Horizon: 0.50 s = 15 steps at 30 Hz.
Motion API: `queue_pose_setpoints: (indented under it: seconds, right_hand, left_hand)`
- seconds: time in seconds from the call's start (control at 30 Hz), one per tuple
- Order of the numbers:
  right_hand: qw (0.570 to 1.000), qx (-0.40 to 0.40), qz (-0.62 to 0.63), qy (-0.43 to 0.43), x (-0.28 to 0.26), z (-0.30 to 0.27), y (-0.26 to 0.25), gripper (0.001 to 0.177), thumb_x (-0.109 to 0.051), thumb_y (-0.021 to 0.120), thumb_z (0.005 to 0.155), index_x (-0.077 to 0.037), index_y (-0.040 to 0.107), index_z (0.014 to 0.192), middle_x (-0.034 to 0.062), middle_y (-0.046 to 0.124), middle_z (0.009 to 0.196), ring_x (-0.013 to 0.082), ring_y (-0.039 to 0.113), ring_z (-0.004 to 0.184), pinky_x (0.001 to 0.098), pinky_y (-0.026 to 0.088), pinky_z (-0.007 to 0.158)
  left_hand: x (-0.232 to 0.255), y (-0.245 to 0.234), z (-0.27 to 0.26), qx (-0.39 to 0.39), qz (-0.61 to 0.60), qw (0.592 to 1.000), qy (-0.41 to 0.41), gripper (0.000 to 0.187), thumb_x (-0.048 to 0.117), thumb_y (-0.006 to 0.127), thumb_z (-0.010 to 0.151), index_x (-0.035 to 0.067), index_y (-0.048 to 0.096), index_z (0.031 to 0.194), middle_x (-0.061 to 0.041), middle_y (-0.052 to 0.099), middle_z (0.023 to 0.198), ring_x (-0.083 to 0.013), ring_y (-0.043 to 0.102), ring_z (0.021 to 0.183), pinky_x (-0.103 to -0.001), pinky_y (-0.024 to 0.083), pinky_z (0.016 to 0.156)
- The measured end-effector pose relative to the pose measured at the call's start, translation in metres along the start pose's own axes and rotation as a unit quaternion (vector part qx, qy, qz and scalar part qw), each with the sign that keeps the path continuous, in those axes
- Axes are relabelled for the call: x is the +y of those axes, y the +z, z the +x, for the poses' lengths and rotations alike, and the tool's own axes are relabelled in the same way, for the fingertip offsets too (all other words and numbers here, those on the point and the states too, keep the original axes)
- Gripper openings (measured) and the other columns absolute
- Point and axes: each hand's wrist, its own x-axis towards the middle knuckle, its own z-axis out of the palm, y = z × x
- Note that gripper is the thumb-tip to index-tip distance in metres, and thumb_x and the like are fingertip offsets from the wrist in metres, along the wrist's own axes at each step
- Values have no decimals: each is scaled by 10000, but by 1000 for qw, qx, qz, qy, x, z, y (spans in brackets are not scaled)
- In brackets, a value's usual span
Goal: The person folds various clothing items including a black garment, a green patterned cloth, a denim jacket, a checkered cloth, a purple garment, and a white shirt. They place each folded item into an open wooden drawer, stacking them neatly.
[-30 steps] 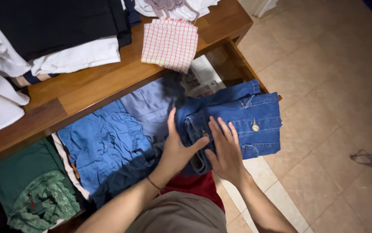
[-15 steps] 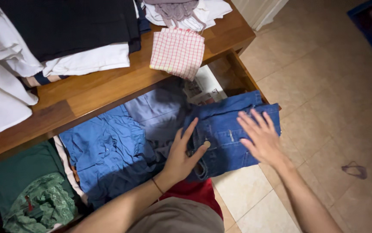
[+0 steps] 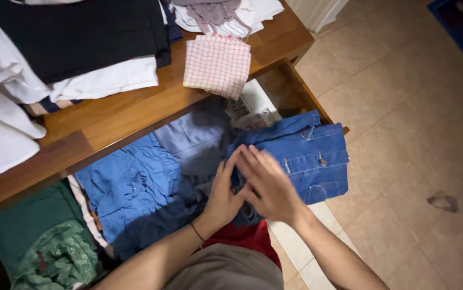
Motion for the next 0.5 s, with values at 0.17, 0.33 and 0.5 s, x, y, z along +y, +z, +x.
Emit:
queue_pose_setpoints:
  seconds: [0.17,0.33,0.5]
  right_hand:
    - [990,25,-109,89,35,-6,-23,764,-392,669,847,-85,442,1510,142,371,1612,353,302,1509,508,213,1241]
    - [975,60,-165,135,104,-62,-20,699,-394,532,938,-82,386,1546,163,317,1655,391,251,1526,554,138,1238]
    - [948,150,-29,279,158,-103,-17,630,-367,317,1085,-50,315,1630,178,330,1660,358,277,1570,585,67,1306]
  left_hand:
    - [3,-4,-2,3,-34,999,6,717,207,755,940,95,396,1550,-215,538,1365,-338,570,1287,-393,436,1090]
    - [6,-7,1,-1,-36,999,-23,701,219,753,935,97,415,1538,-204,540,1357,-315,579,1260,-381,452,1067]
    - [11,-8,2,-8,-48,998,-44,706,244,737,929,104,415,1541,-179,560,1329,-282,615,1212,-354,482,1030]
